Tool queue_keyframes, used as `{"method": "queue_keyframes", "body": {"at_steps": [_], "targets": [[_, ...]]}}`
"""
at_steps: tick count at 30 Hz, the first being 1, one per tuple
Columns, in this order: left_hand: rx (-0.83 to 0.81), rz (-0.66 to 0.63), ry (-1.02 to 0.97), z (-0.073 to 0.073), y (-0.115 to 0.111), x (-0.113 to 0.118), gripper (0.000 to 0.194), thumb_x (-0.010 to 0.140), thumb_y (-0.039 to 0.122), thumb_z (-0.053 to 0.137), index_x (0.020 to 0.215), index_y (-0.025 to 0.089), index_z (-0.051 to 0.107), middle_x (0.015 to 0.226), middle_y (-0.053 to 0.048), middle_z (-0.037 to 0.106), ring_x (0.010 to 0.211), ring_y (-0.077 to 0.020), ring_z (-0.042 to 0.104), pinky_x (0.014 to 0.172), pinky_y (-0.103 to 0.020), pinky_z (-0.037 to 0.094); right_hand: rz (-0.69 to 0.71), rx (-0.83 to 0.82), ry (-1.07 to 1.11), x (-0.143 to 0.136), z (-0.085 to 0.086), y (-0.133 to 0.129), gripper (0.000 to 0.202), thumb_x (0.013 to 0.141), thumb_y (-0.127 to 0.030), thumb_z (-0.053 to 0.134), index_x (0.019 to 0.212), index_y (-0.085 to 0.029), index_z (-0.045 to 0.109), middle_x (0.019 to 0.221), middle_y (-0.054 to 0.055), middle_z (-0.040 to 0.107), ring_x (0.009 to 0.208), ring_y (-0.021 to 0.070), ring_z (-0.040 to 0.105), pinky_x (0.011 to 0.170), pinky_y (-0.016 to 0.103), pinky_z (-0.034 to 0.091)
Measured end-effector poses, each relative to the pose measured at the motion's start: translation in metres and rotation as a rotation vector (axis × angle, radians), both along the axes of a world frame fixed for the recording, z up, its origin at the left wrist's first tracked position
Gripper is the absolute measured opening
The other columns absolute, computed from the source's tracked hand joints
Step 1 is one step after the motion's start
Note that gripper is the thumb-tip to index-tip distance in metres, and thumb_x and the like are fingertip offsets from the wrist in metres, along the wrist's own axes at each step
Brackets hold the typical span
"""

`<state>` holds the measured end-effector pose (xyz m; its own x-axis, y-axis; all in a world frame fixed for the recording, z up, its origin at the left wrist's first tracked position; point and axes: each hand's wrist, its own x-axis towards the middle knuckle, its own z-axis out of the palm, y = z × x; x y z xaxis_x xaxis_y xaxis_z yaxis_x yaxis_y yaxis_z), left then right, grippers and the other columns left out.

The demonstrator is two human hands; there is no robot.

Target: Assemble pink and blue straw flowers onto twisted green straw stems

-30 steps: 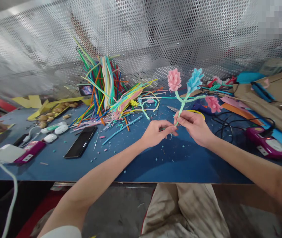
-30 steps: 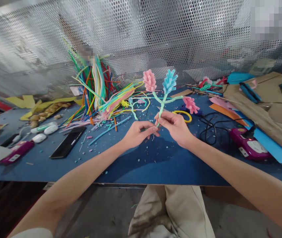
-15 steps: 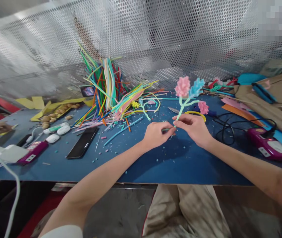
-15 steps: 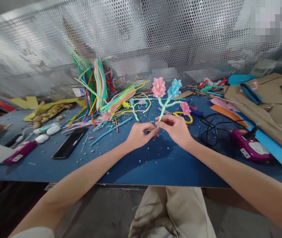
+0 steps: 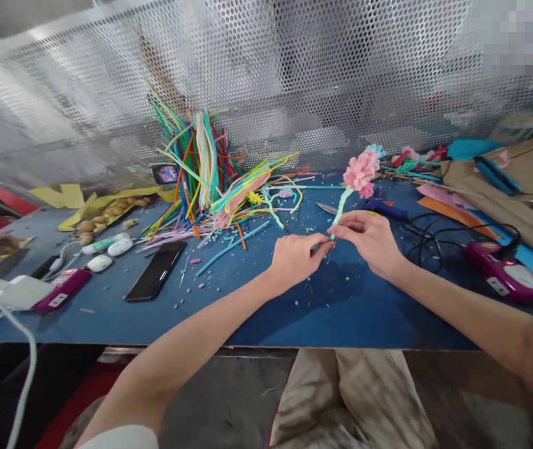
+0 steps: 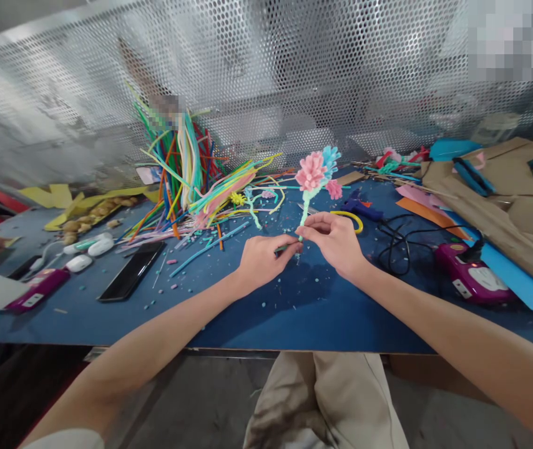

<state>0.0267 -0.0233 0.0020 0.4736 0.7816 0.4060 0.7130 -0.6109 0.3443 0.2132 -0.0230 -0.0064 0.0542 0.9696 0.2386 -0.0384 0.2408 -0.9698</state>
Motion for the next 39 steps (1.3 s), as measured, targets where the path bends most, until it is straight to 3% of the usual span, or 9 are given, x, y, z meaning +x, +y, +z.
{"method": "queue_keyframes", "body": {"at_steps": [4, 9, 13, 19, 21, 24, 31, 35, 39], "targets": [[-0.156, -0.064, -0.130, 0.003, 0.000, 0.000, 0.031, 0.098, 0.044, 0.054, 0.092, 0.025, 0.077, 0.079, -0.002, 0.076, 0.064, -0.0135, 0.064, 0.066, -0.026, 0.040, 0.032, -0.004, 0.009, 0.000, 0.002, -0.002, 0.028, 0.071, -0.040, 0.085, 0.082, -0.019, 0.070, 0.082, 0.006, 0.076, 0.080, 0.0217, 0.071, 0.078, 0.037, 0.056], [-0.650, -0.299, -0.532, 0.004, 0.005, 0.000, 0.040, 0.093, 0.051, 0.059, 0.096, 0.014, 0.074, 0.091, -0.008, 0.077, 0.053, -0.0085, 0.053, 0.056, -0.023, 0.043, 0.102, -0.041, 0.108, 0.000, 0.004, -0.004, 0.030, 0.070, -0.039, 0.086, 0.085, -0.020, 0.069, 0.085, 0.005, 0.076, 0.078, 0.0189, 0.070, 0.075, 0.033, 0.056], [-0.900, -0.406, -0.727, 0.001, 0.010, -0.002, 0.042, 0.084, 0.053, 0.072, 0.092, 0.011, 0.074, 0.086, -0.011, 0.077, 0.053, -0.0071, 0.050, 0.054, -0.023, 0.042, 0.214, -0.062, 0.200, 0.001, 0.006, -0.006, 0.028, 0.072, -0.036, 0.086, 0.088, -0.022, 0.067, 0.081, 0.002, 0.074, 0.071, 0.0153, 0.066, 0.068, 0.030, 0.055], [-1.164, -0.594, -0.760, 0.000, 0.009, -0.004, 0.036, 0.078, 0.047, 0.079, 0.087, 0.012, 0.075, 0.082, -0.012, 0.076, 0.056, -0.0085, 0.050, 0.060, -0.026, 0.040, 0.642, -0.155, 0.298, 0.004, 0.012, -0.011, 0.020, 0.083, -0.035, 0.078, 0.088, -0.022, 0.063, 0.073, -0.002, 0.068, 0.057, 0.0150, 0.062, 0.053, 0.032, 0.055], [-1.157, -0.617, -0.734, 0.002, 0.008, -0.005, 0.033, 0.079, 0.045, 0.079, 0.084, 0.012, 0.074, 0.081, -0.011, 0.076, 0.056, -0.0084, 0.049, 0.060, -0.026, 0.038, 0.715, -0.156, 0.310, 0.005, 0.012, -0.011, 0.019, 0.084, -0.034, 0.076, 0.088, -0.022, 0.062, 0.072, -0.003, 0.066, 0.056, 0.0158, 0.063, 0.053, 0.033, 0.056], [-1.102, -0.571, -0.667, 0.005, 0.008, -0.006, 0.035, 0.079, 0.046, 0.079, 0.082, 0.012, 0.074, 0.080, -0.011, 0.076, 0.059, -0.0097, 0.053, 0.059, -0.025, 0.038, 0.709, -0.139, 0.296, 0.006, 0.010, -0.010, 0.020, 0.084, -0.034, 0.076, 0.089, -0.022, 0.062, 0.075, -0.002, 0.068, 0.060, 0.0158, 0.064, 0.056, 0.033, 0.056], [-0.815, -0.448, -0.589, 0.003, 0.014, -0.009, 0.037, 0.087, 0.049, 0.069, 0.085, 0.012, 0.069, 0.084, -0.010, 0.077, 0.069, -0.0117, 0.064, 0.063, -0.022, 0.043, 0.347, -0.084, 0.192, 0.004, -0.003, 0.002, 0.021, 0.077, -0.037, 0.082, 0.081, -0.020, 0.070, 0.081, 0.000, 0.070, 0.072, 0.0134, 0.063, 0.070, 0.030, 0.052], [-0.443, -0.264, -0.341, 0.003, 0.013, -0.008, 0.032, 0.093, 0.045, 0.062, 0.087, 0.015, 0.073, 0.083, -0.006, 0.077, 0.068, -0.0121, 0.066, 0.066, -0.023, 0.045, 0.085, -0.034, 0.124, 0.000, -0.010, 0.004, 0.031, 0.066, -0.036, 0.089, 0.086, -0.020, 0.073, 0.085, 0.002, 0.075, 0.080, 0.0171, 0.069, 0.077, 0.032, 0.053], [-0.072, -0.055, -0.086, 0.004, 0.009, -0.007, 0.022, 0.091, 0.042, 0.064, 0.086, 0.024, 0.076, 0.078, 0.001, 0.077, 0.067, -0.0125, 0.066, 0.066, -0.025, 0.041, 0.009, 0.036, 0.064, -0.004, -0.009, 0.001, 0.029, 0.069, -0.037, 0.087, 0.088, -0.020, 0.072, 0.085, 0.005, 0.077, 0.082, 0.0218, 0.073, 0.078, 0.035, 0.055]]}}
